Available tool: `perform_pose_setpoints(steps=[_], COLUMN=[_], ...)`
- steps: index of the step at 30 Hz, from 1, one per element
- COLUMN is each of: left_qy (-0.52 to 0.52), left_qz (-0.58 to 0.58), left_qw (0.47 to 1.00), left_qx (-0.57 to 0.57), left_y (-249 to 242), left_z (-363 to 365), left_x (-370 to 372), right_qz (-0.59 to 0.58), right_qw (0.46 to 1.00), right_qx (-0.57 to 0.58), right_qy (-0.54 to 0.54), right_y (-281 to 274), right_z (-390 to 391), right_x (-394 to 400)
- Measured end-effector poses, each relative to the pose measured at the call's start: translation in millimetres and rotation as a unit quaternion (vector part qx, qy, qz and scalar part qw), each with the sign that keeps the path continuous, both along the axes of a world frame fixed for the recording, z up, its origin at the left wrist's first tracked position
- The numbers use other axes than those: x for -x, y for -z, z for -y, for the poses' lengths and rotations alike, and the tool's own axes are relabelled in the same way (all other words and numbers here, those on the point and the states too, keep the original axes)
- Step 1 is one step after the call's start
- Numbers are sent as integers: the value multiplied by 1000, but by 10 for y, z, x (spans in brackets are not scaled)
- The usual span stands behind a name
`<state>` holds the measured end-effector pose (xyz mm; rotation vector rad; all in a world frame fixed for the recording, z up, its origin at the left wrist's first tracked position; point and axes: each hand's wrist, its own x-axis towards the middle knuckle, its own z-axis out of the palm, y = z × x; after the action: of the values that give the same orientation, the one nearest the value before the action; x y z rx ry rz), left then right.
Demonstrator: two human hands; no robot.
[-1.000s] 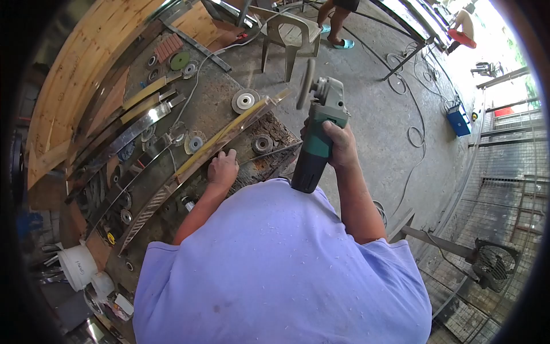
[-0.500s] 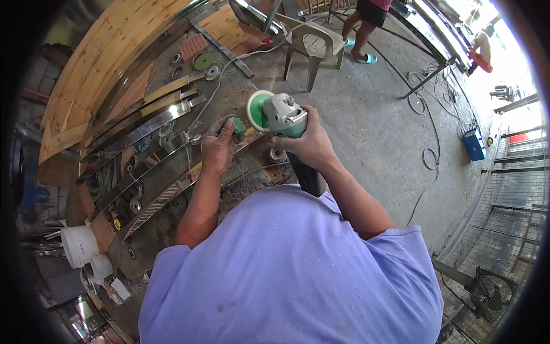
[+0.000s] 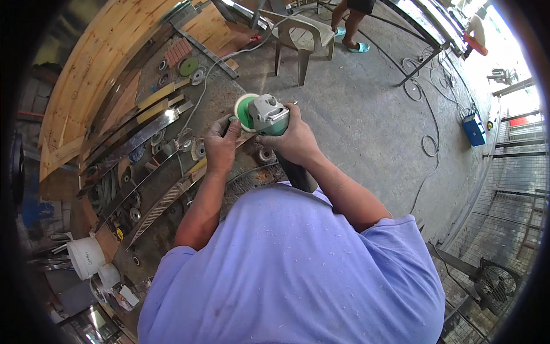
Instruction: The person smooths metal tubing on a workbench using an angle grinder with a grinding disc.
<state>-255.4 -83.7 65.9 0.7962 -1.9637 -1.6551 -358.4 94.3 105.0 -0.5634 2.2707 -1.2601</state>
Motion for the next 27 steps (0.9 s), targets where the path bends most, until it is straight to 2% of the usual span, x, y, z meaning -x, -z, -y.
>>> perform_pose_setpoints(steps=[9, 12, 13, 15, 16, 17, 19, 20, 23, 24, 27], left_qy=[-8, 23, 38, 66, 79, 82, 80, 86, 70, 72, 97], left_qz=[5, -15, -26, 69, 115, 138, 186, 173, 118, 134, 367], left_qw=[1000, 1000, 999, 995, 989, 975, 908, 920, 912, 881, 786], left_qx=[13, 8, 6, 33, 46, 157, 368, 342, 387, 447, 488], left_y=[127, 76, 64, 287, 454, 627, 962, 1045, 1038, 1038, 1000], left_z=[35, -35, -77, -29, 17, 52, 85, 63, -89, -100, -124], left_x=[16, -97, -139, -293, -388, -488, -717, -822, -1093, -1204, -1580], right_qz=[20, 11, 88, 239, 296, 369, 507, 509, 497, 485, 464], right_qw=[1000, 1000, 993, 957, 921, 876, 756, 733, 695, 708, 747], right_qx=[-11, 24, 73, 165, 249, 305, 400, 442, 505, 500, 469], right_qy=[-5, -4, -9, -18, -44, -67, -110, -90, -122, -119, -82], right_y=[46, 197, 232, 311, 568, 700, 876, 969, 779, 778, 886], right_z=[27, 21, 9, -46, -90, -140, -225, -215, -192, -214, -369], right_x=[26, 119, 184, 362, 488, 546, 613, 589, 437, 418, 367])
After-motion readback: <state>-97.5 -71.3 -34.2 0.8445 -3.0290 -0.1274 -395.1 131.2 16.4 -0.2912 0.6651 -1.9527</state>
